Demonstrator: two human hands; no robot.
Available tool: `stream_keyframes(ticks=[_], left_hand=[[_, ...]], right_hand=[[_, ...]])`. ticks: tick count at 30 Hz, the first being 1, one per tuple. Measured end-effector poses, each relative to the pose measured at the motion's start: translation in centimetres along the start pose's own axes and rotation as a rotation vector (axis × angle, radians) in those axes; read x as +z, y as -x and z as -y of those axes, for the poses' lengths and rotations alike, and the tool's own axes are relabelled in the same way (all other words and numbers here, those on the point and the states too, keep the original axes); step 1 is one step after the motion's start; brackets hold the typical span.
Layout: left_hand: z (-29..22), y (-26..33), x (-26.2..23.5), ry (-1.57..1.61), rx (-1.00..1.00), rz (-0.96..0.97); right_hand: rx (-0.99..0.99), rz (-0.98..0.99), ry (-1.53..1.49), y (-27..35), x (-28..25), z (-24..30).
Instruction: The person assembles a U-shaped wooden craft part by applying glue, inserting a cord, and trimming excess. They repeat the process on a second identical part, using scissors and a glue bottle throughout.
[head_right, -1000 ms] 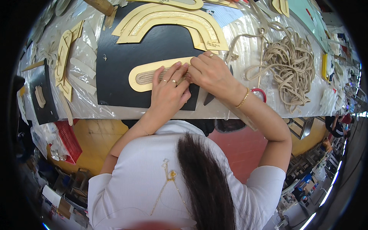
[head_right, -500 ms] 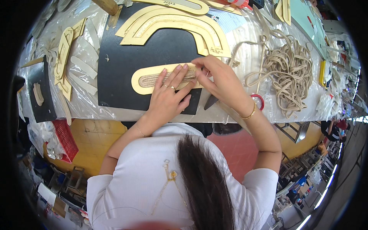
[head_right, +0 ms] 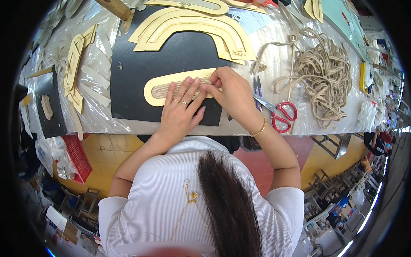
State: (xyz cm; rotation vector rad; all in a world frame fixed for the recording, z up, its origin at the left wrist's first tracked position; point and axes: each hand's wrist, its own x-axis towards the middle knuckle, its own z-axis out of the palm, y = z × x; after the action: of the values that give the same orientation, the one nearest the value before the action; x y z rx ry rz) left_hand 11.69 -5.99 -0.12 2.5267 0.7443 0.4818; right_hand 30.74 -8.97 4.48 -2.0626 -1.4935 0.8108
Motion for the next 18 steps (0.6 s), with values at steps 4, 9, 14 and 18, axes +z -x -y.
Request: stream_keyframes(ticks=[4, 9, 14, 18], left_hand=[[0.1, 0.0, -0.2, 0.040, -0.020, 0.013], [1.2, -0.2, -0.5, 0.075, -0.011, -0.029], [1.3, 0.4, -0.6, -0.038, 0.036, -0.006], [1.2, 0.6, -0.6, -0.064, 0.029, 0.013]], right_hand=[[-0.166, -0.093, 0.095, 0.6, 0.8, 0.6], [-0.069, -0.106, -0.050, 0.5, 1.6, 1.3], [-0.138, -0.199, 0.150, 1.1, 2.6, 2.3], [-0.129, -0.210, 0.135, 1.3, 3.0, 2.5]])
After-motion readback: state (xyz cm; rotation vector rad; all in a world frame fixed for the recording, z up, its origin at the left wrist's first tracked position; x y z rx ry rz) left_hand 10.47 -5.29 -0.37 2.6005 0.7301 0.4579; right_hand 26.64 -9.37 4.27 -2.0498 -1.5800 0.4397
